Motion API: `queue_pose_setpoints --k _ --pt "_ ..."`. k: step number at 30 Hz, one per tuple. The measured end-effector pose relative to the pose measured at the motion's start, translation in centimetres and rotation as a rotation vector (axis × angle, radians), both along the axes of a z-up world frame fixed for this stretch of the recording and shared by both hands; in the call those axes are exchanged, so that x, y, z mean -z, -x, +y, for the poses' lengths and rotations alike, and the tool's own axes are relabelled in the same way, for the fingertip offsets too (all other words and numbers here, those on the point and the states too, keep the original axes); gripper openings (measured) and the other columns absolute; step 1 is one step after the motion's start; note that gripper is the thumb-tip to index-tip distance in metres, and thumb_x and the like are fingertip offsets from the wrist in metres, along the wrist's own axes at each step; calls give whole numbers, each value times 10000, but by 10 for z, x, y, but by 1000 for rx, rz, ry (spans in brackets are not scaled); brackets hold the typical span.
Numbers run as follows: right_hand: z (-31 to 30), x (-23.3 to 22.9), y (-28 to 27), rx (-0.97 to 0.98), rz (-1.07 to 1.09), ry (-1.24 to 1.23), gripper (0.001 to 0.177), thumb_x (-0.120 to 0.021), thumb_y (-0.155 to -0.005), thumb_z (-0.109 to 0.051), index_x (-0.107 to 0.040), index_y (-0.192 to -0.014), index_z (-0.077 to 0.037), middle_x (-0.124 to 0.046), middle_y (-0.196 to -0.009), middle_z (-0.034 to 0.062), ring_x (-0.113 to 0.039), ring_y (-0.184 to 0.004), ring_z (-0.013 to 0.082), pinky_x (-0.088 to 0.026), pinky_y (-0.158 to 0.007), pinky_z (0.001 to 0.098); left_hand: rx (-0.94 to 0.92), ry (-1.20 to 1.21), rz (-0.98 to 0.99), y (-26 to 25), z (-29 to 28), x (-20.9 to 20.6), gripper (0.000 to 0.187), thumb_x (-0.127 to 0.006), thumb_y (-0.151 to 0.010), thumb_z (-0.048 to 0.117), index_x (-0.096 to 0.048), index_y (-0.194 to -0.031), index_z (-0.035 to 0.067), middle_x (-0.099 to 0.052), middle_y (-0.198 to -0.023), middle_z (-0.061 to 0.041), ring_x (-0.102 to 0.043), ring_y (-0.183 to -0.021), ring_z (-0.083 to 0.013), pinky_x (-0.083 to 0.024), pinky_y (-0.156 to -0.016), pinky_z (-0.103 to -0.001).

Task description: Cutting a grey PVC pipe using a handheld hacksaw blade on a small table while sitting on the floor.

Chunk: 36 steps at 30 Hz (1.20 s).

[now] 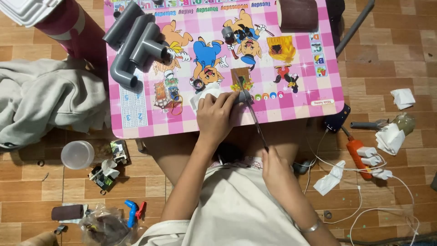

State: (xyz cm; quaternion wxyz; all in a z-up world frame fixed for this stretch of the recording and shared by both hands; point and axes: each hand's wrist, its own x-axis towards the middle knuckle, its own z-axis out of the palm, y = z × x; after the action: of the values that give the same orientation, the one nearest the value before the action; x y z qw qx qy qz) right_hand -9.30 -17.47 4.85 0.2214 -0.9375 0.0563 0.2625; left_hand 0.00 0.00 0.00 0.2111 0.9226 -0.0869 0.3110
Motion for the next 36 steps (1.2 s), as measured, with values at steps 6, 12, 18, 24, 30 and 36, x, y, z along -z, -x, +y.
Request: queue_pose_setpoints --k 6,12,18,24,30,36 --pt "8 15 -22 -10 -157 -67 275 -393 -1052 -219 -557 -962 -18 -676 -745 296 -725 -792 407 -576 -581 464 39 -23 -55 0 -1 7 207 -699 -872 270 -734 -1060 192 -664 -893 26 -485 -701 -167 -368 -635 -294" --pt "11 20 -22 53 -120 -216 336 -341 -1058 -234 -560 -1037 20 -697 -798 278 -728 -761 378 -584 -625 456 30 -27 -43 -2 1 5 207 -696 -876 310 -731 -1054 210 -654 -883 49 -472 -693 -161 -365 -631 -295" --pt "13 10 -27 40 -91 -206 389 -334 -1059 -214 -557 -1099 102 -691 -866 338 -715 -843 440 -582 -685 523 32 -18 -30 3 -2 6 211 -699 -872 262 -728 -1070 196 -650 -888 36 -472 -702 -163 -358 -642 -292" --pt "10 17 -7 -1 -127 -142 297 -398 -1044 -210 -574 -1068 29 -692 -825 305 -721 -820 410 -577 -642 483 32 -15 -28 -4 6 4 228 -703 -843 272 -719 -1065 223 -651 -889 60 -479 -697 -159 -370 -641 -292" --pt "-3 0 2 49 -59 -112 434 -351 -1056 -326 -603 -977 17 -705 -855 304 -698 -861 465 -538 -704 540 16 -6 -31 -3 5 -7 222 -706 -857 250 -719 -1072 201 -653 -879 27 -485 -689 -172 -371 -639 -301" --pt "-27 9 16 70 -49 -211 270 -469 -971 -221 -612 -1039 -3 -768 -956 147 -761 -733 298 -589 -646 416 22 -7 69 13 -3 -17 276 -723 -862 274 -699 -1096 128 -644 -943 5 -485 -747 -211 -409 -720 -323"
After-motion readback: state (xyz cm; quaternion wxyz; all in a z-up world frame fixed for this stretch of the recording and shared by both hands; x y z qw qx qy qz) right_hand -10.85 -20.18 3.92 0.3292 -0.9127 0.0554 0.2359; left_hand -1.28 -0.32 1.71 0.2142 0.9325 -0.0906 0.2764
